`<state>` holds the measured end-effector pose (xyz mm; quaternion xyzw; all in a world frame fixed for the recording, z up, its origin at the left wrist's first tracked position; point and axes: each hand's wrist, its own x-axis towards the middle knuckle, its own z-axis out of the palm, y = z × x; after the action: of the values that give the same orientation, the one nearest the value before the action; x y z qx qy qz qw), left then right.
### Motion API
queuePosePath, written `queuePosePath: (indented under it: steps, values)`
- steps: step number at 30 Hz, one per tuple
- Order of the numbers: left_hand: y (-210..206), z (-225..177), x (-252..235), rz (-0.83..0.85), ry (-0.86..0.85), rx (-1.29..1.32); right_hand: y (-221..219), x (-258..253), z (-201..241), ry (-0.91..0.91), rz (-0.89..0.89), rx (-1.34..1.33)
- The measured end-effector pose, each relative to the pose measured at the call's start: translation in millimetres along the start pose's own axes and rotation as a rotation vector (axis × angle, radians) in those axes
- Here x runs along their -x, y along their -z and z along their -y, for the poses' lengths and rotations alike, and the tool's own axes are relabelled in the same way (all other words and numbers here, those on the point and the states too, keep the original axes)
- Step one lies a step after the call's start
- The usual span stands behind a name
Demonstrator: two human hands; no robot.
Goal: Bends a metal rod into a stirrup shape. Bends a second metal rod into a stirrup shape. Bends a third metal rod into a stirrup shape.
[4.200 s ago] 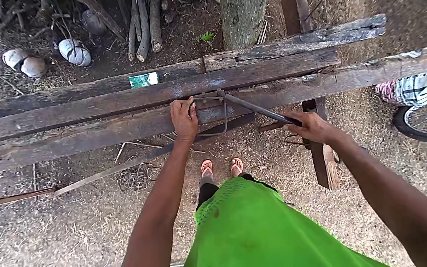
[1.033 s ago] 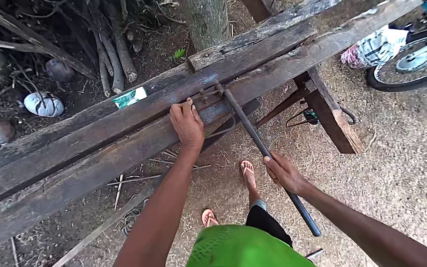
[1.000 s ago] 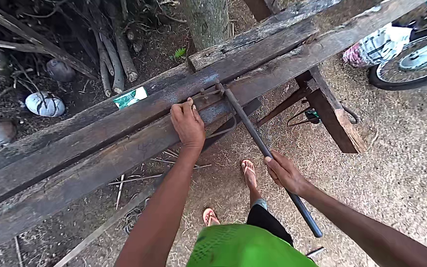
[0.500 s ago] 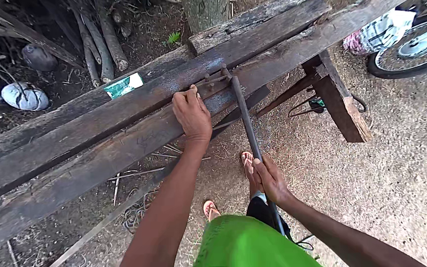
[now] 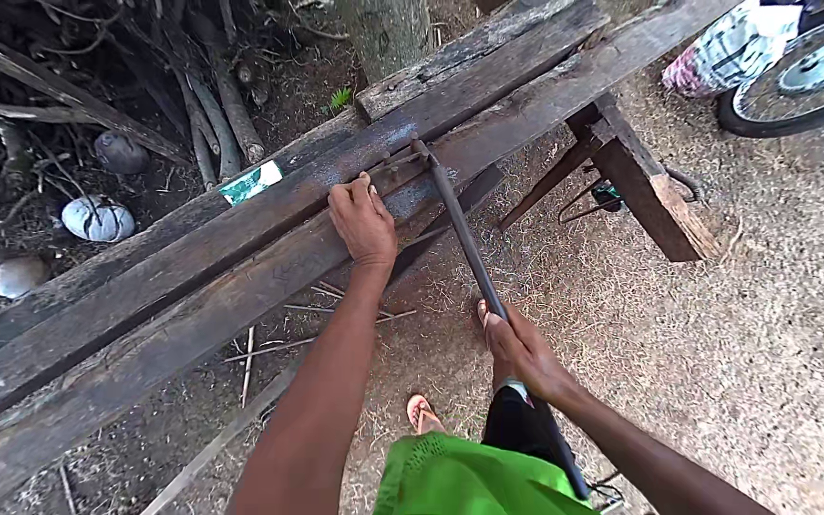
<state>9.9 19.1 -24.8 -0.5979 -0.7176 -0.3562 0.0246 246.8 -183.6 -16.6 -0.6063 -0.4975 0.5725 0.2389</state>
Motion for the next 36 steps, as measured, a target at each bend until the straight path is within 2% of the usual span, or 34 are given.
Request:
queuePosePath:
  steps: [3, 5, 10, 24, 36]
  values:
    - [-0.4, -0.9, -0.9, 0.005, 0.013, 0.003, 30.3, 31.8, -18.8, 0.011, -0.031, 0.253]
    - [0.0, -1.2, -0.6, 0.008, 0.017, 0.003, 35.0, 41.0, -21.7, 0.006, -0.050, 0.298]
    - [1.7, -3.2, -0.5, 0.001, 0.010, -0.008, 33.4, 22.5, -10.8, 0.039, -0.078, 0.251]
    - [-2.5, -0.6, 1.7, -0.034, 0.013, -0.021, 38.2, -28.7, 5.6, 0.074, 0.007, 0.175]
    - [-2.6, 0.1, 1.3, -0.044, -0.002, -0.011, -30.9, -33.4, 2.5, 0.076, -0.020, -0.197]
